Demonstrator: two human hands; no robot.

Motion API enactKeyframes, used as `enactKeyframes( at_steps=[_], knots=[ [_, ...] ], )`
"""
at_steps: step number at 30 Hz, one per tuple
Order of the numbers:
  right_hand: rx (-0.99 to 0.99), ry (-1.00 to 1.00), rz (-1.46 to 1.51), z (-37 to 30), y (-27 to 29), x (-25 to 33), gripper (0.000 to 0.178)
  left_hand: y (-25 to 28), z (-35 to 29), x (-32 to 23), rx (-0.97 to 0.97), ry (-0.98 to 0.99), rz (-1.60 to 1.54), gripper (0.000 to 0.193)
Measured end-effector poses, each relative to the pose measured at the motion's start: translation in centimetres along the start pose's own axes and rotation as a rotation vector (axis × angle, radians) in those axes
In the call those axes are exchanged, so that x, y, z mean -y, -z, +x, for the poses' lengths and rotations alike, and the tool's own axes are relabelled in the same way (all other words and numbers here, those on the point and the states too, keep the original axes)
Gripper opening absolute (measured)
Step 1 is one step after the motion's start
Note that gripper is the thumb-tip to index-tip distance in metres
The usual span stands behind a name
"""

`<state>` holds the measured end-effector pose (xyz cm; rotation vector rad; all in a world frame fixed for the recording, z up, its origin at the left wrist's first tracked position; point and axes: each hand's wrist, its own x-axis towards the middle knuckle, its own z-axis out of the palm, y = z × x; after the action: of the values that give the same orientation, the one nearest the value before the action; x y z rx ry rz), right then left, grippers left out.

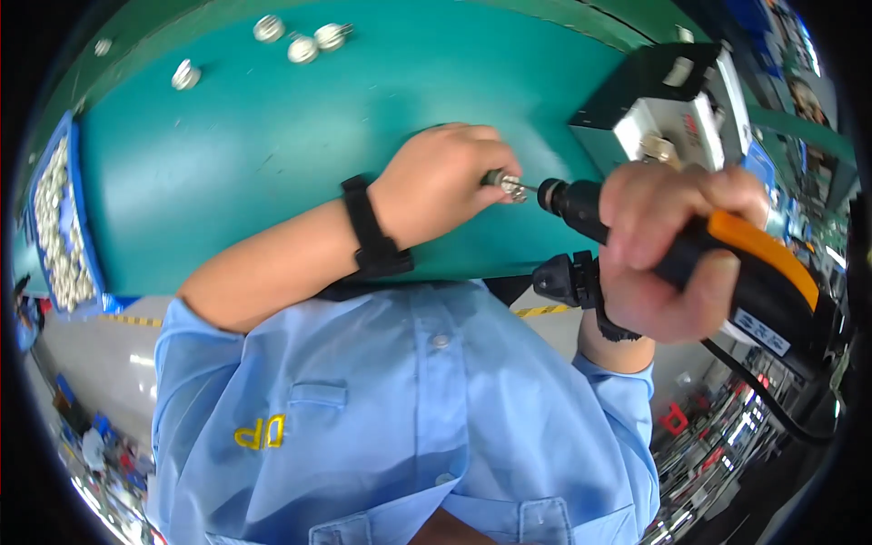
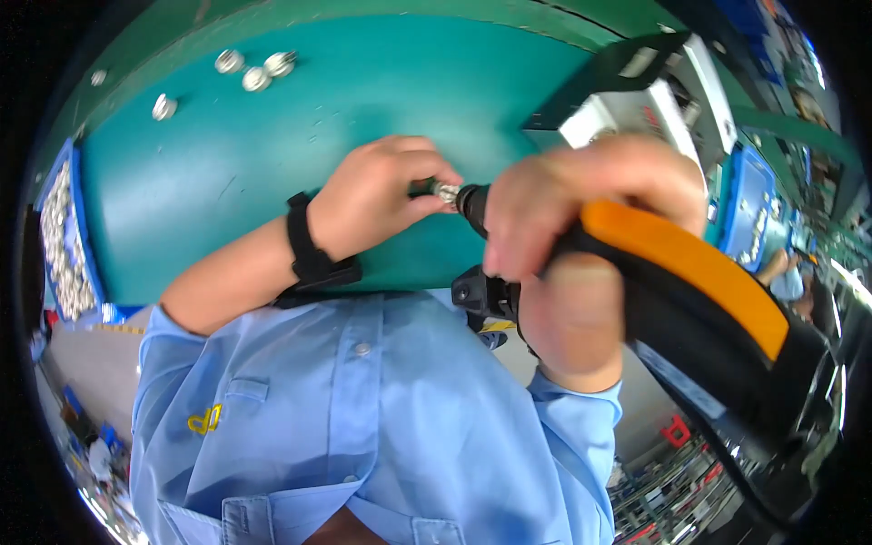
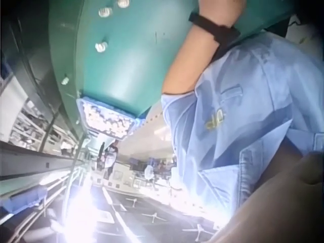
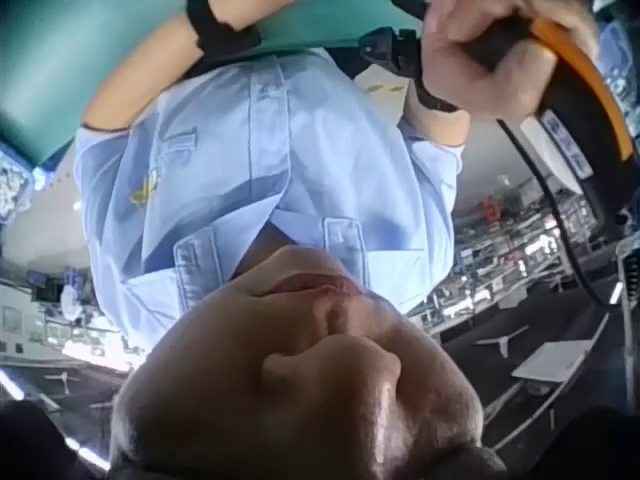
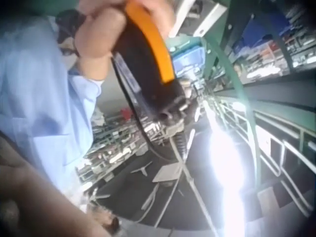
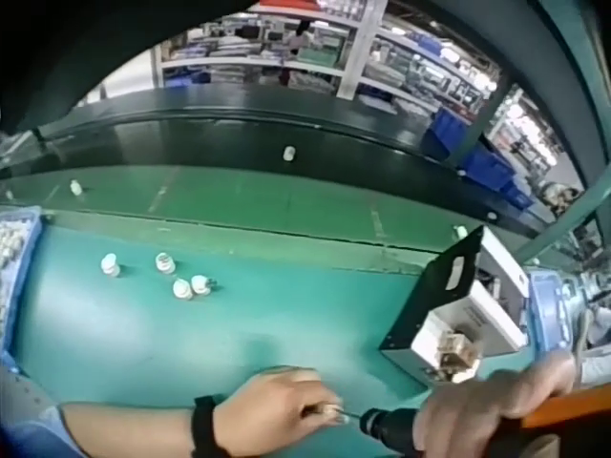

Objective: The person picks up a white plastic component from a tray, places it into a metal fixture, and drives a screw into it using a power screwdriver. They then remove the component and place it onto a green conveyor belt before repeating the process.

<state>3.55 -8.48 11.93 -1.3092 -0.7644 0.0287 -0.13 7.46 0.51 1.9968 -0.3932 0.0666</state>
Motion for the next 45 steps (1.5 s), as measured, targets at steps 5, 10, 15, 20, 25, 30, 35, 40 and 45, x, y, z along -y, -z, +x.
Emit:
enactKeyframes(
  at_steps=[5,10,15,20,25,30,35,40,45],
  knots=[
    [-0.154,0.131,-0.011,-0.9,5.8,6.3,0.035,0.2,0.3,-0.1,0.044,0.044,0.035,0.016],
    [-0.258,0.245,-0.18,-1.4,8.4,7.3,0.035,0.2,0.2,-0.2,0.054,0.042,0.041,0.017],
    [-0.33,0.242,-0.146,-1.3,9.8,4.2,0.038,0.2,0.4,-0.7,0.06,0.105,0.042,0.018],
    [-0.133,0.163,-0.148,-0.5,9.9,4.4,0.028,0.3,0.6,-0.8,0.092,0.127,0.036,0.019],
    [0.618,0.029,0.04,4.1,12.6,4.3,0.023,0.5,0.3,-1.0,0.091,0.137,0.034,0.019],
    [0.72,-0.137,0.307,7.3,14.6,2.9,0.023,0.5,0.2,-1.0,0.079,0.141,0.026,0.019],
    [-0.182,-0.355,0.282,4.8,14.3,1.6,0.023,0.3,0.2,-0.3,0.075,0.134,0.02,0.018],
    [-0.441,-0.237,0.335,1.9,6.6,1.3,0.029,0.1,0.1,0.0,0.053,0.136,0.035,0.018],
    [-0.082,-0.041,0.205,0.2,2.8,0.9,0.032,0.0,0.0,0.1,0.039,0.08,0.038,0.02]
  ],
)
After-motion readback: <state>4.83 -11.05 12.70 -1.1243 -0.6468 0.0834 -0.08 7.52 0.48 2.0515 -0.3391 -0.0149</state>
